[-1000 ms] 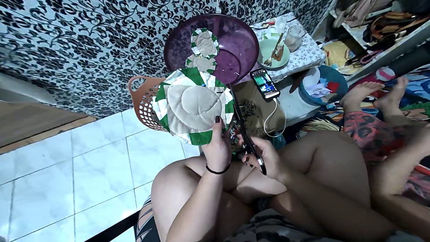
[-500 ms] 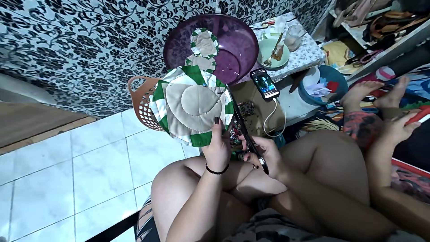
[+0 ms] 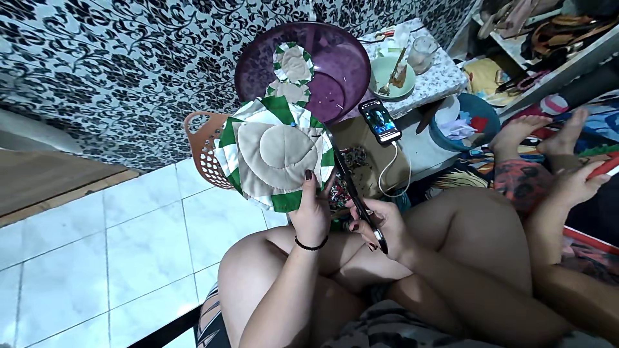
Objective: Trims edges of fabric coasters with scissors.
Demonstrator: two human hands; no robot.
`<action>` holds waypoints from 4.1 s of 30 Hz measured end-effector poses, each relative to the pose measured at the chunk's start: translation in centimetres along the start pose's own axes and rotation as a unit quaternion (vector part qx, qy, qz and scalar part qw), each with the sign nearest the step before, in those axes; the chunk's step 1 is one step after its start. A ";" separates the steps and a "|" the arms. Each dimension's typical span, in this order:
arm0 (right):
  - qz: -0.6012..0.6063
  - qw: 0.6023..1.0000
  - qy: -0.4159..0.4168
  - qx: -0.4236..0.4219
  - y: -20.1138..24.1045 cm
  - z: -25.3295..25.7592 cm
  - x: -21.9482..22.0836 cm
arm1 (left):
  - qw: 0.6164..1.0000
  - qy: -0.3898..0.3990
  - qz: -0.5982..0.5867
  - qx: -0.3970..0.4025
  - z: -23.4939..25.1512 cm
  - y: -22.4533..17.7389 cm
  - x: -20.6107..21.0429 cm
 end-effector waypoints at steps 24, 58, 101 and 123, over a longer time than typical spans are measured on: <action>-0.016 0.996 0.090 -0.023 0.7 0.8 -1.2 | 0.989 0.047 -0.019 -0.139 1.6 -0.8 -0.9; -0.042 0.998 0.041 0.017 1.0 0.8 -1.3 | 0.990 0.061 0.063 -0.110 2.8 -2.4 -2.1; -0.028 0.998 0.048 0.019 0.8 1.0 -1.0 | 0.991 0.069 0.039 -0.108 2.5 -2.2 -1.7; -0.057 0.996 0.061 -0.016 0.7 0.7 -1.2 | 0.990 0.080 0.043 -0.112 2.5 -2.4 -1.7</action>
Point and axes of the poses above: each hand's wrist, its own z-axis towards the middle knuckle, its own x-axis out of the palm, y = z × x, the point moved 5 cm from there along z, towards the middle knuckle, and after that the axes turned 4 degrees about z, right-handed, at the moved point
